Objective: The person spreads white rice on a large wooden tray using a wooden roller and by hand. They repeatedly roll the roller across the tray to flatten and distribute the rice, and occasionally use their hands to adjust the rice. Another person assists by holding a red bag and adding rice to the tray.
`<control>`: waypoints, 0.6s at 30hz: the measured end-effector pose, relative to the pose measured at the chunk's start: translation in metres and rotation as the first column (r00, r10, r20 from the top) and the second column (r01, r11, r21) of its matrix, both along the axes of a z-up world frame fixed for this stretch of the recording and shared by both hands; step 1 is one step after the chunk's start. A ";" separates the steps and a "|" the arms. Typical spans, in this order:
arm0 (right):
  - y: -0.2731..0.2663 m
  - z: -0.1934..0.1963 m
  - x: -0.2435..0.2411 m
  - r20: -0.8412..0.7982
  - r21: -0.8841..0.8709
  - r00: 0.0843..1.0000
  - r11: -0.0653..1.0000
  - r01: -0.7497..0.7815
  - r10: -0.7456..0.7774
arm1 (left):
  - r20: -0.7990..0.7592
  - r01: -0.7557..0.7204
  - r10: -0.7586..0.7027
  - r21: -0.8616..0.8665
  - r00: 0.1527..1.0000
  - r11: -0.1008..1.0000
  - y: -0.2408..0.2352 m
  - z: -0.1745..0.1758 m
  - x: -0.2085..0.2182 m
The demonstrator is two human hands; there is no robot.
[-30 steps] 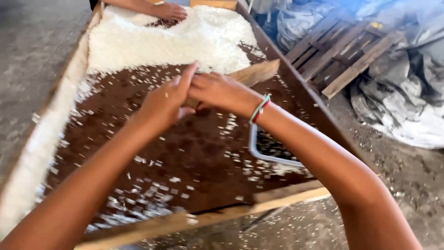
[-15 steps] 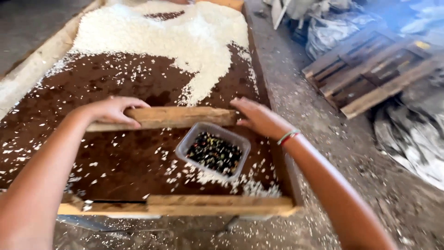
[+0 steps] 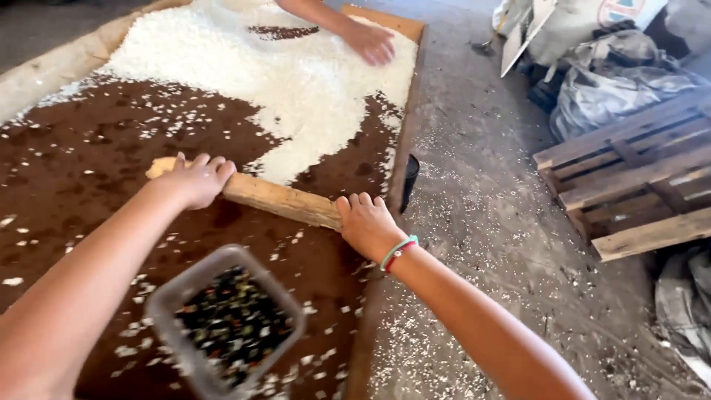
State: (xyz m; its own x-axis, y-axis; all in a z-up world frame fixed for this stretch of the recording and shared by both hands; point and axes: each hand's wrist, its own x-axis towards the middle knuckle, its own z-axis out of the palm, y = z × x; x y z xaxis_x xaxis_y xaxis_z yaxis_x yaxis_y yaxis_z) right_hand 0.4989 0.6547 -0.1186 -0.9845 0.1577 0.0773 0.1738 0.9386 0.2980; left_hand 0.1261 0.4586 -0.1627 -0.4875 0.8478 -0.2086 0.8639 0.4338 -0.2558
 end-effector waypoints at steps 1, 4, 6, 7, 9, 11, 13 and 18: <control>0.012 -0.008 -0.001 -0.019 0.035 1.000 0.999 0.007 -0.006 | -0.066 -0.025 0.028 0.041 0.997 0.999 0.019 -0.014 -0.008; 0.029 -0.026 -0.031 0.038 0.129 0.999 0.991 0.030 -0.035 | -0.099 -0.136 0.146 0.107 0.984 0.985 0.054 -0.014 -0.006; 0.028 0.008 -0.042 0.138 0.102 0.985 0.991 0.086 -0.100 | -0.083 -0.166 0.174 0.090 0.981 0.982 0.061 0.007 0.011; 0.027 0.024 -0.048 0.239 0.080 0.957 0.986 0.150 -0.165 | -0.067 -0.190 0.194 0.070 0.979 0.979 0.063 0.016 0.019; 0.021 0.060 -0.047 0.308 0.147 0.934 0.979 0.141 -0.181 | -0.090 -0.172 0.174 0.022 0.981 0.985 0.074 0.022 0.006; 0.030 0.074 -0.050 0.374 0.222 0.911 0.970 0.097 -0.177 | -0.105 -0.183 0.180 -0.019 0.978 0.983 0.075 0.015 -0.009; 0.061 0.072 -0.059 0.285 0.256 0.946 0.963 0.079 -0.153 | -0.213 -0.075 0.066 -0.038 0.975 0.996 0.084 0.010 -0.035; 0.136 0.048 -0.101 0.344 0.126 0.939 0.990 -0.069 0.022 | -0.214 -0.091 0.084 -0.023 0.973 0.996 0.099 0.016 -0.044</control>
State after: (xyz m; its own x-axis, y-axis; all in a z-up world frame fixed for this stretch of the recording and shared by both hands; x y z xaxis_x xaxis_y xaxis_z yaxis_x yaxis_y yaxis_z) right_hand 0.3979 0.7904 -0.0703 -0.9611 0.1238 -0.2469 -0.0024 0.8902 0.4556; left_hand 0.0826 0.5576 -0.1467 -0.5958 0.7942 -0.1193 0.7473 0.4939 -0.4446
